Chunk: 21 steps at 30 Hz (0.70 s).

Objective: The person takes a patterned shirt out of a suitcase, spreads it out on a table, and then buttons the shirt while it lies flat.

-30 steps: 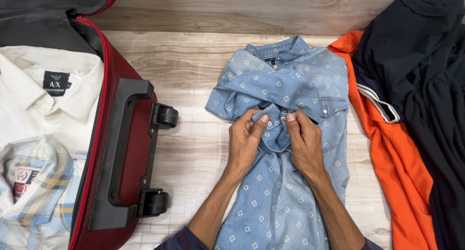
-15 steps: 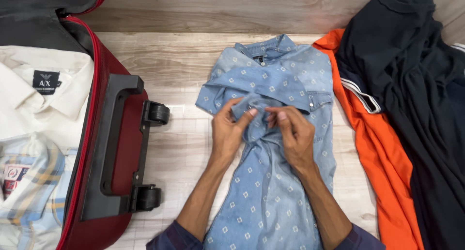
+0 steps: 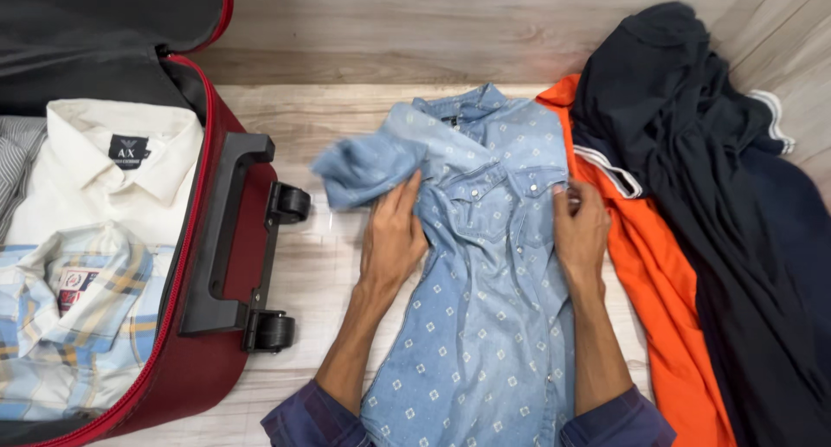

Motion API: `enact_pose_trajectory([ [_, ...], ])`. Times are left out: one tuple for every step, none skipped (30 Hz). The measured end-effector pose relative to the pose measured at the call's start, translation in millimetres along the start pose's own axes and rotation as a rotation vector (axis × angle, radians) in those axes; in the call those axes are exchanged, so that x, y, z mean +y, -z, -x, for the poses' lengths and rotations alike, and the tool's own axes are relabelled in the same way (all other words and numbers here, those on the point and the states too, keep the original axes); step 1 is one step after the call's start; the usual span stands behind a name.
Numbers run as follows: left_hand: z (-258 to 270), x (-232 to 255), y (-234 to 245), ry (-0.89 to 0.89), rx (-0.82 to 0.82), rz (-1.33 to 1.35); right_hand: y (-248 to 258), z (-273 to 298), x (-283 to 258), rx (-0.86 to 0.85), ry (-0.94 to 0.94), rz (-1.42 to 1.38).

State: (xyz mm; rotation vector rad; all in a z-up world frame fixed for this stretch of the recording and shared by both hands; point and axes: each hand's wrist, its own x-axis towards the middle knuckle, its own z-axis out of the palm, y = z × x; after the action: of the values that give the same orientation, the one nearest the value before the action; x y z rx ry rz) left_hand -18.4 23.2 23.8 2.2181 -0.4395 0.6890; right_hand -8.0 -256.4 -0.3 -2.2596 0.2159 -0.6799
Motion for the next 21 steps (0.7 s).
enact_pose_trajectory([
  [3.4,2.4,1.4,0.004,-0.007,0.016,0.8,-0.9,-7.2,0.005,-0.065,-0.082],
  [4.9,4.9,3.7,0.008,-0.013,0.031,2.4,-2.2,-15.1,0.01,-0.129,-0.165],
  [5.3,8.6,5.3,0.016,-0.003,0.097,6.0,-2.7,-21.5,0.019,-0.196,-0.242],
  [5.3,12.3,8.4,0.023,0.006,0.163,8.5,-3.3,-27.7,0.036,-0.165,-0.312],
  [3.7,16.3,11.1,0.032,0.013,0.23,10.5,-2.9,-33.2,0.051,-0.135,-0.38],
  [0.2,20.5,11.7,0.125,-0.022,0.349,10.4,-2.1,-38.8,0.067,-0.105,-0.448],
  [-2.1,24.2,12.0,0.223,-0.056,0.462,6.0,0.3,-45.9,0.006,-0.076,-0.528],
  [-4.8,26.1,11.3,0.321,-0.09,0.576,0.0,4.3,-53.5,-0.056,-0.047,-0.607],
  [-5.9,26.0,9.7,0.375,-0.167,0.595,-5.4,9.6,-60.9,-0.124,-0.02,-0.686],
  [-6.5,24.1,6.9,0.429,-0.244,0.615,-10.0,16.4,-68.5,-0.267,0.099,-0.633],
  [-6.1,20.8,3.4,0.485,-0.318,0.632,-14.9,23.6,-76.6,-0.413,0.219,-0.578],
  [-4.4,18.0,-1.9,0.513,-0.316,0.553,-20.4,30.0,-84.6,-0.462,0.279,-0.485],
  [-1.2,15.6,-7.5,0.542,-0.316,0.472,-25.7,36.8,-91.4,-0.511,0.337,-0.392],
  [1.4,11.9,-11.9,0.57,-0.316,0.392,-28.8,40.4,-95.2,-0.559,0.395,-0.298],
  [2.5,7.4,-15.3,0.588,-0.291,0.484,-28.5,39.7,-94.7,-0.543,0.367,-0.327],
  [2.9,3.4,-18.0,0.604,-0.265,0.577,-27.2,37.1,-91.6,-0.528,0.34,-0.356],
  [3.3,1.0,-20.3,0.621,-0.24,0.672,-25.5,35.2,-87.0,-0.512,0.31,-0.381],
  [3.0,-0.7,-21.7,0.61,-0.23,0.709,-25.3,34.0,-82.1,-0.522,0.237,-0.447],
  [2.5,-1.3,-22.2,0.601,-0.221,0.745,-25.6,33.3,-76.8,-0.531,0.161,-0.511],
  [1.8,-1.0,-21.8,0.592,-0.213,0.781,-25.8,32.5,-71.3,-0.539,0.084,-0.575],
  [0.7,0.1,-20.4,0.569,-0.247,0.753,-26.4,29.7,-66.2,-0.559,0.083,-0.668],
])
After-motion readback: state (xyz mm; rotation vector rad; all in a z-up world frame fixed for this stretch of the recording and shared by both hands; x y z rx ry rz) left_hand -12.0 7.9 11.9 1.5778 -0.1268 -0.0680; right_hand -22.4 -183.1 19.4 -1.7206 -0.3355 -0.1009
